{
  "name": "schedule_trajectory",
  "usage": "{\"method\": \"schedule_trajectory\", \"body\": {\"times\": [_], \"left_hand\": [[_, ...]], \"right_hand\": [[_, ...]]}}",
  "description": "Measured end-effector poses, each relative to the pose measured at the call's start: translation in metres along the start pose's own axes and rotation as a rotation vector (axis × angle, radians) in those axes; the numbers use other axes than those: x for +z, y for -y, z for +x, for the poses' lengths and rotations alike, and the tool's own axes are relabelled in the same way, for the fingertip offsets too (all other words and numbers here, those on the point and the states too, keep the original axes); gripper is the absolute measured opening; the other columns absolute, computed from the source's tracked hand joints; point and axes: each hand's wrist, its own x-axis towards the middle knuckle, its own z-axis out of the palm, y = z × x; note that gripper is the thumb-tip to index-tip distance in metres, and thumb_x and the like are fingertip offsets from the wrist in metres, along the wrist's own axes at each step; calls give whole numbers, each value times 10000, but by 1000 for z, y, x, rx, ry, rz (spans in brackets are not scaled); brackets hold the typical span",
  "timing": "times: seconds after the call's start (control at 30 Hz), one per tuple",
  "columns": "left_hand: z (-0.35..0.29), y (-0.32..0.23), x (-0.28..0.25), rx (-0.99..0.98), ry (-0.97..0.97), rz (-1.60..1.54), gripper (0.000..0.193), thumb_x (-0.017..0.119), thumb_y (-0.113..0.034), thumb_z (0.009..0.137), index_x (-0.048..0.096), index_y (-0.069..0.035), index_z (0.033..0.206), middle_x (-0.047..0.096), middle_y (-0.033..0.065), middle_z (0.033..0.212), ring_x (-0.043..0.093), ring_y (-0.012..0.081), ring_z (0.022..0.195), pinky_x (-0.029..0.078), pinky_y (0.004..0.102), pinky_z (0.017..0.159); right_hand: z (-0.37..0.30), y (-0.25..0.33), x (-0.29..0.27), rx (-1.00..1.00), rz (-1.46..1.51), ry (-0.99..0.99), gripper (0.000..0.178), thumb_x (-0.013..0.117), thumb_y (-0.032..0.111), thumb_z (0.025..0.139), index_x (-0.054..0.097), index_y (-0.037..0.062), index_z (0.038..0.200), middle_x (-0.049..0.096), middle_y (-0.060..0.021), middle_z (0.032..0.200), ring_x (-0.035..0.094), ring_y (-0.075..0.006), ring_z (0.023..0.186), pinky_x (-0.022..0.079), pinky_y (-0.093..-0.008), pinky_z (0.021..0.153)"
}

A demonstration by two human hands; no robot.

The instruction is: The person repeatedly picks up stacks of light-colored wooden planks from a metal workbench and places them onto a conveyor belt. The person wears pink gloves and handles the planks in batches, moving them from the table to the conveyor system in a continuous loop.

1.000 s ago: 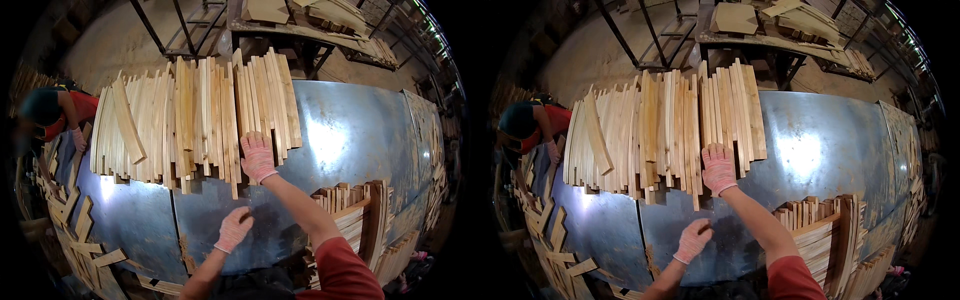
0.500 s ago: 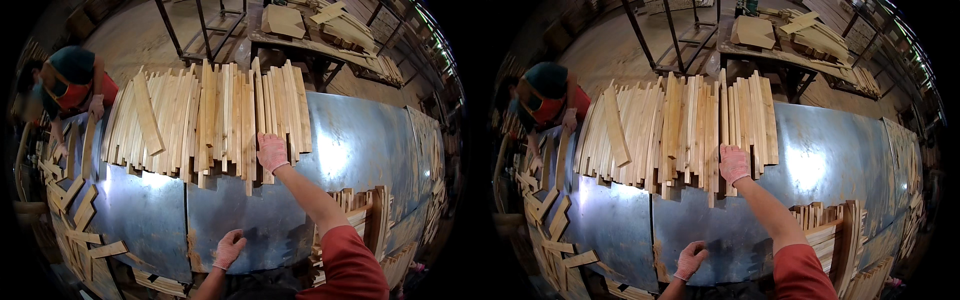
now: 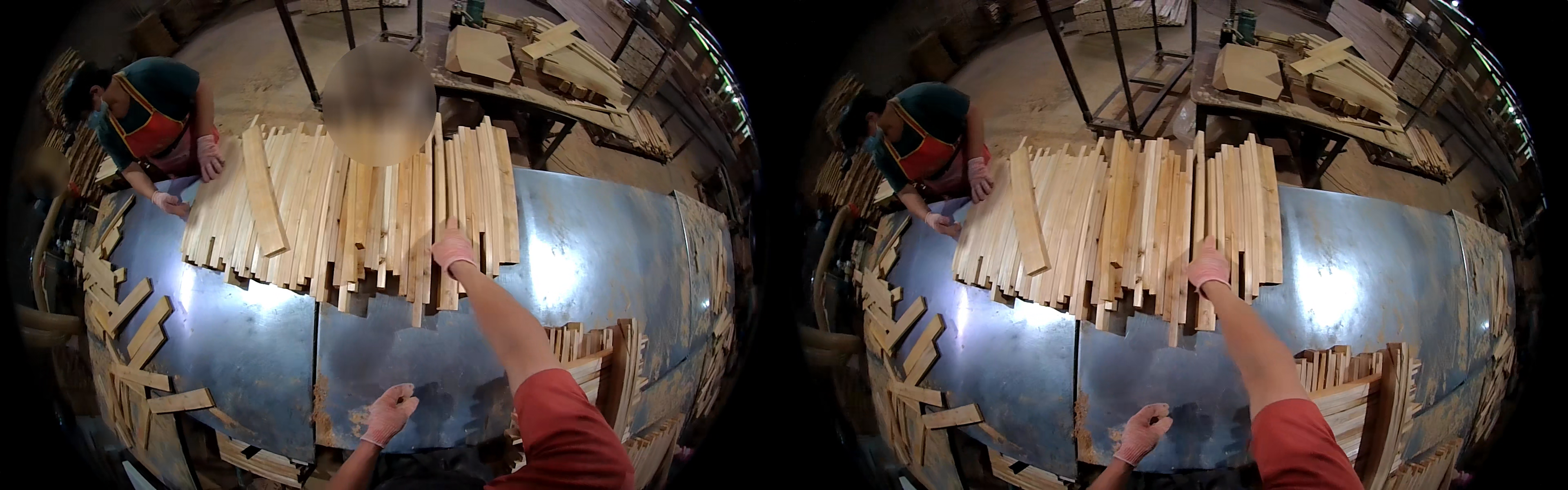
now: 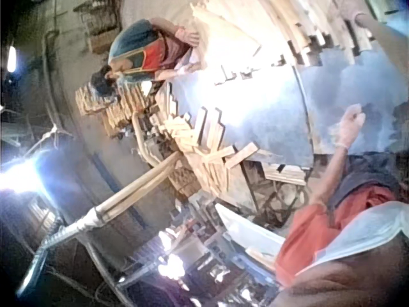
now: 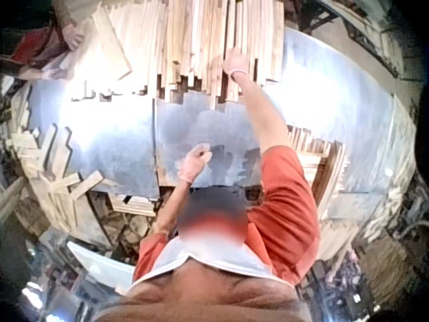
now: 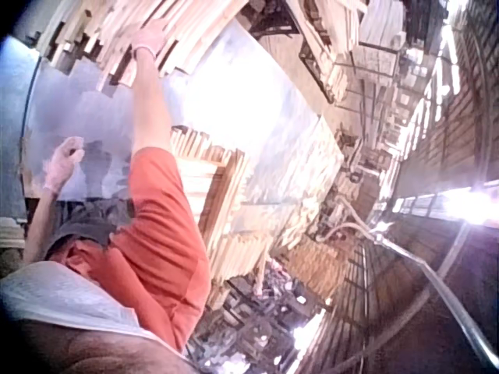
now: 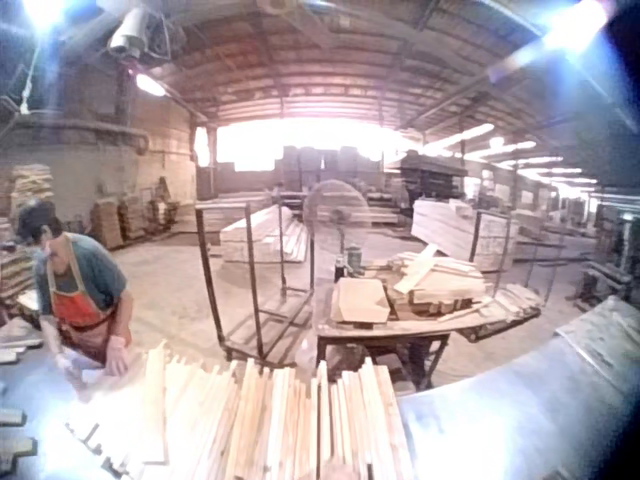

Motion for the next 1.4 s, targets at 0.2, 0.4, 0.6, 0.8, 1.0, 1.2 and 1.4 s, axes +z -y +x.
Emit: {"method": "schedule_trajectory", "body": {"times": [0.2, 0.4, 0.6, 0.8, 1.0, 1.2, 1.4], "left_hand": [[35, -93, -5, 231, 23, -95, 339, 773, -232, 1005, 711, -25, 1265, 703, 10, 1061, 646, 95, 984, 535, 296, 933], [78, -173, 21, -53, 246, -820, 291, 727, -286, 1043, 705, -65, 1231, 654, -53, 1050, 622, 70, 972, 520, 280, 895], [43, -195, -14, 152, 79, -633, 333, 664, -121, 1011, 683, 8, 1318, 696, 41, 1117, 655, 134, 1042, 553, 307, 894], [55, -157, -171, 249, -313, -482, 390, 663, -147, 1058, 600, -5, 1415, 675, 67, 1235, 655, 197, 1124, 565, 362, 990], [145, -99, -352, 250, -439, -415, 400, 590, -141, 1093, 581, 15, 1461, 680, 105, 1289, 671, 198, 1140, 571, 376, 999], [209, -71, -412, 321, -886, 279, 631, 730, -270, 1027, 542, 79, 1518, 683, 137, 1294, 651, 212, 1098, 529, 365, 1023], [188, -82, -277, 522, -718, 462, 388, 745, -170, 993, 676, 2, 1334, 704, 121, 1145, 659, 223, 1010, 553, 376, 948]], "right_hand": [[-59, -55, -61, -61, 787, -14, 794, 719, 68, 823, 473, -50, 1570, 650, -69, 781, 604, -142, 731, 533, -342, 668], [-198, -59, -67, -89, 915, -169, 851, 754, -5, 868, 405, -27, 1645, 579, 16, 828, 551, -74, 754, 513, -257, 687], [-279, -15, -69, -129, 1116, 269, 778, 703, 28, 986, 350, 11, 1679, 644, -2, 925, 594, -94, 828, 535, -269, 756], [-172, -83, -25, 16, 791, -206, 423, 683, 239, 1027, 598, 33, 1386, 620, -70, 854, 612, -166, 831, 525, -367, 784], [-42, -193, -24, 451, 387, -479, 462, 607, 195, 1038, 560, 34, 1468, 642, -193, 1283, 647, -375, 1165, 519, -423, 1017], [63, -323, 69, 65, -651, -86, 326, 551, 146, 1075, 587, 142, 1398, 577, -213, 1420, 654, -395, 1271, 548, -410, 1051], [70, -230, 55, 453, 786, -338, 578, 700, 410, 1024, 607, -37, 1377, 702, -220, 1342, 712, -339, 1104, 545, -440, 980]]}}
